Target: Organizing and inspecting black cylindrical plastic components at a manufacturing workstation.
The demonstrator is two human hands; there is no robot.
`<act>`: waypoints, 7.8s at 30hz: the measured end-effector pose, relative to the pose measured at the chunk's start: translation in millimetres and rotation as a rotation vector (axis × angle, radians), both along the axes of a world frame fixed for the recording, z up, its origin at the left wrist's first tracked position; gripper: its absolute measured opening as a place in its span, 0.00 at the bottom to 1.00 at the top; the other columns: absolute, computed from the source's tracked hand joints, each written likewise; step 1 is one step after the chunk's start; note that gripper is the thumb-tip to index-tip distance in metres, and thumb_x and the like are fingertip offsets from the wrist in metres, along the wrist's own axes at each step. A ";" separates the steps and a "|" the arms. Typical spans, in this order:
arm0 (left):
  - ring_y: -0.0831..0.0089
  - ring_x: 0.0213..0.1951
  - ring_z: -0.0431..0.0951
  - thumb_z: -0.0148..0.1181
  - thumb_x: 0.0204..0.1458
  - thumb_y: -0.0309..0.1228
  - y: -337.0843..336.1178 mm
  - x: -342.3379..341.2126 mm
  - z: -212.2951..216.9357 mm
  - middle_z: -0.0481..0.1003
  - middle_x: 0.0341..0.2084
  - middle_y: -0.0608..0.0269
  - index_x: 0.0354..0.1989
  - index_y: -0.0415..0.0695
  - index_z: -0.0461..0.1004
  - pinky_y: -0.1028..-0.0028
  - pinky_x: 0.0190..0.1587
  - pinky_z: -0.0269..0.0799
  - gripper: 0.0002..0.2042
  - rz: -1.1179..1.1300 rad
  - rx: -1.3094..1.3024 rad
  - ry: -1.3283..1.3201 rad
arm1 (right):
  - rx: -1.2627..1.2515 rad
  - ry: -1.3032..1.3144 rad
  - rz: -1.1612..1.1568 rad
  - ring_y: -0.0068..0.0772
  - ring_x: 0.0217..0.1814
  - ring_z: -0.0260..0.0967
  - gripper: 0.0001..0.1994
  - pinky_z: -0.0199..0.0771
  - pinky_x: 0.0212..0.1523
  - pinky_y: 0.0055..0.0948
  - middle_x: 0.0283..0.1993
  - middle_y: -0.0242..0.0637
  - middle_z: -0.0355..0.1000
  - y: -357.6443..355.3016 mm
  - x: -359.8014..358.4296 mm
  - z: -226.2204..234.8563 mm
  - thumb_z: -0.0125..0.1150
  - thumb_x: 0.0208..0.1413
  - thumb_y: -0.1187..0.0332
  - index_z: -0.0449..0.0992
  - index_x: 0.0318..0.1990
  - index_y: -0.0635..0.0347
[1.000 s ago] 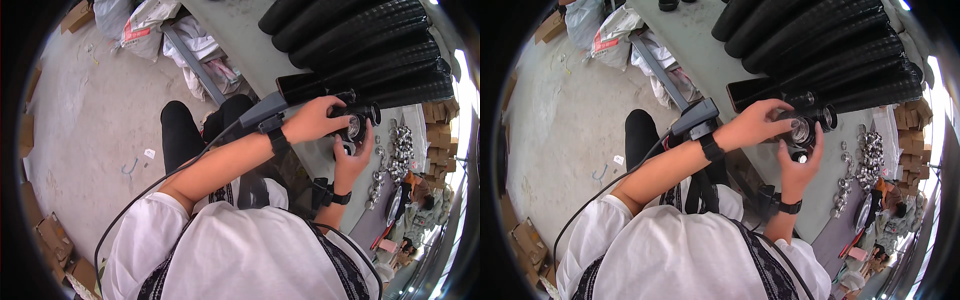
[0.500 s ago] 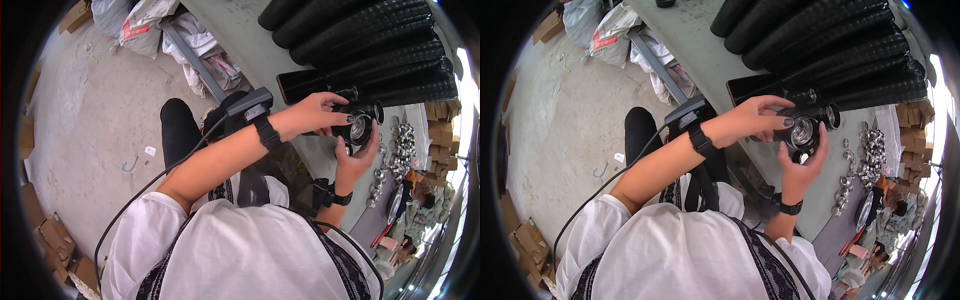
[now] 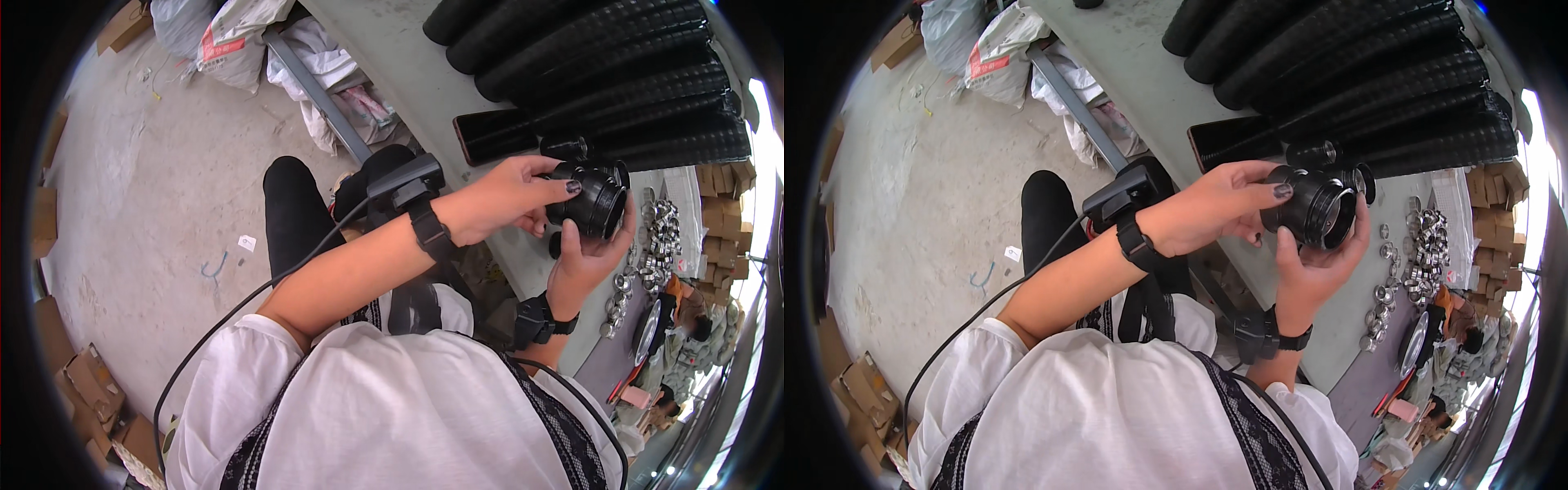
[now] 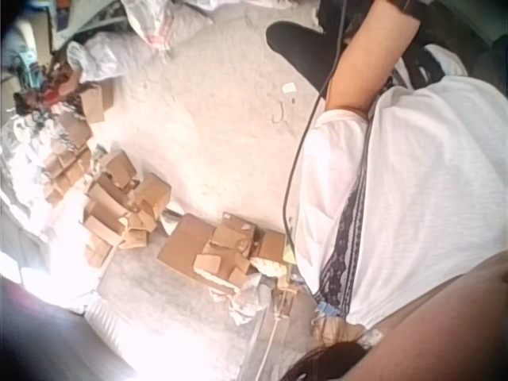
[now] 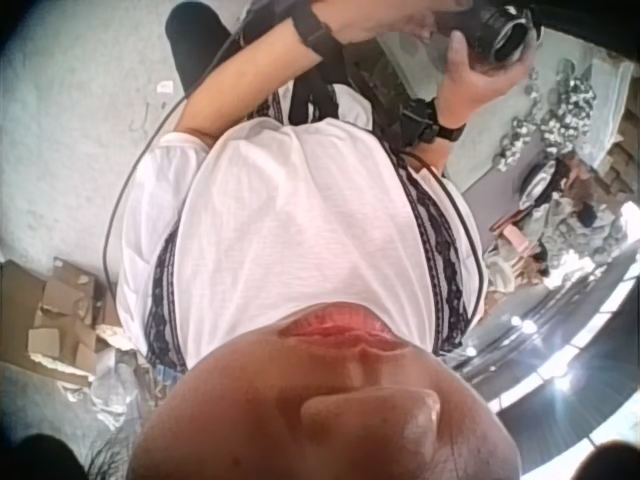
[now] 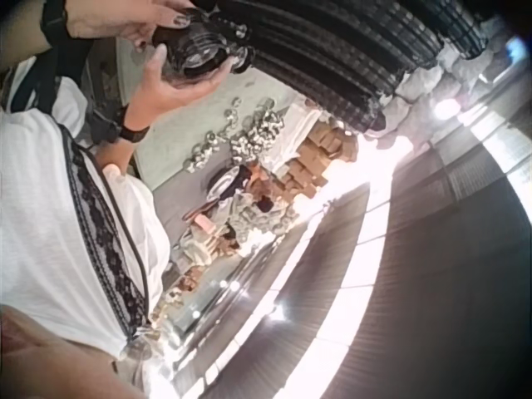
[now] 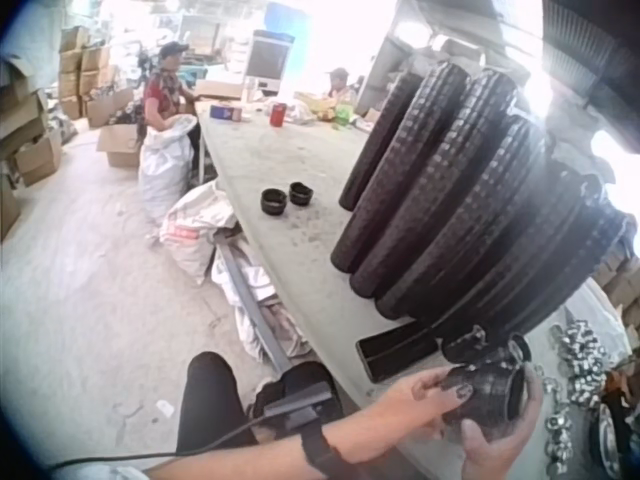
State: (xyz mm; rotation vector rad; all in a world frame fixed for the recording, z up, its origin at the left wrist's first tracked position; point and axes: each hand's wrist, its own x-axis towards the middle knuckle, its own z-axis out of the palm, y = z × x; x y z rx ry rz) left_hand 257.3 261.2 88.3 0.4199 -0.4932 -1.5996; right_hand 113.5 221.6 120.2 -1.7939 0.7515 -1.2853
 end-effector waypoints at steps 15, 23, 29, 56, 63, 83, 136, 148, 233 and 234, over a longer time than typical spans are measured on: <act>0.88 0.18 0.67 0.58 0.55 0.34 3.8 -1.0 1.0 0.77 0.34 0.66 0.58 0.36 0.63 0.83 0.24 0.68 0.24 0.111 -0.033 -0.042 | 0.172 -0.265 0.112 0.35 0.49 0.70 0.38 0.67 0.56 0.33 0.53 0.43 0.66 1.5 2.2 -4.2 0.64 0.45 0.75 0.50 0.64 0.65; 0.83 0.20 0.70 0.56 0.55 0.33 6.3 -4.9 3.1 0.75 0.34 0.62 0.62 0.39 0.56 0.79 0.28 0.73 0.28 0.092 0.012 -0.073 | 0.145 -0.224 0.024 0.35 0.52 0.68 0.39 0.67 0.57 0.34 0.56 0.44 0.63 4.6 4.6 -3.5 0.65 0.44 0.77 0.51 0.64 0.64; 0.82 0.24 0.72 0.54 0.56 0.33 6.7 -7.1 4.6 0.72 0.39 0.60 0.60 0.40 0.59 0.77 0.33 0.76 0.24 0.083 0.048 -0.006 | 0.066 -0.165 0.016 0.35 0.56 0.64 0.36 0.64 0.58 0.33 0.56 0.44 0.62 5.5 3.6 -2.2 0.62 0.48 0.77 0.51 0.64 0.65; 0.72 0.43 0.76 0.59 0.51 0.23 10.1 -4.7 -3.9 0.71 0.45 0.60 0.58 0.39 0.57 0.70 0.43 0.78 0.26 0.207 0.084 -0.120 | 0.055 -0.162 0.087 0.50 0.57 0.65 0.31 0.65 0.60 0.50 0.57 0.49 0.62 3.1 2.0 -4.7 0.56 0.53 0.78 0.50 0.63 0.63; 0.70 0.41 0.77 0.54 0.53 0.22 15.0 -6.3 -0.6 0.71 0.44 0.57 0.58 0.44 0.58 0.71 0.40 0.79 0.23 0.331 0.070 -0.182 | 0.050 -0.146 0.084 0.50 0.55 0.66 0.31 0.65 0.59 0.51 0.57 0.51 0.62 2.7 1.4 -6.9 0.57 0.53 0.77 0.49 0.63 0.63; 0.61 0.39 0.79 0.45 0.54 0.20 19.9 9.9 -13.2 0.69 0.47 0.54 0.57 0.43 0.60 0.72 0.36 0.80 0.20 0.186 0.140 -0.091 | 0.059 -0.121 0.062 0.48 0.53 0.67 0.30 0.68 0.57 0.49 0.57 0.52 0.61 4.2 -2.6 -10.4 0.53 0.54 0.78 0.49 0.63 0.66; 0.76 0.41 0.76 0.49 0.54 0.24 26.2 -2.2 -23.9 0.72 0.42 0.64 0.51 0.42 0.65 0.75 0.36 0.77 0.15 0.388 0.257 -0.099 | -0.139 0.207 0.054 0.39 0.59 0.62 0.40 0.64 0.60 0.37 0.59 0.45 0.59 16.3 2.0 -21.2 0.64 0.41 0.81 0.51 0.64 0.61; 0.77 0.51 0.69 0.60 0.55 0.35 37.4 -11.4 -21.2 0.69 0.49 0.59 0.58 0.36 0.60 0.76 0.55 0.65 0.26 0.325 0.036 -0.219 | -0.267 0.469 0.098 0.41 0.61 0.61 0.41 0.59 0.62 0.35 0.59 0.43 0.62 16.7 14.5 -24.7 0.72 0.33 0.74 0.59 0.61 0.60; 0.52 0.46 0.71 0.70 0.33 0.34 -32.2 -22.5 -91.9 0.72 0.43 0.50 0.53 0.40 0.63 0.63 0.49 0.67 0.35 0.592 -0.289 -1.212 | -0.606 0.558 -0.489 0.51 0.71 0.43 0.35 0.40 0.67 0.50 0.69 0.53 0.48 -19.0 -10.7 -46.0 0.63 0.51 0.49 0.63 0.58 0.67; 0.52 0.46 0.71 0.70 0.33 0.34 -32.7 -22.8 -91.9 0.72 0.43 0.50 0.53 0.40 0.63 0.63 0.49 0.67 0.35 0.590 -0.291 -1.211 | -0.606 0.559 -0.492 0.51 0.71 0.43 0.35 0.40 0.67 0.50 0.69 0.53 0.48 -20.4 -14.5 -43.2 0.63 0.51 0.49 0.63 0.58 0.67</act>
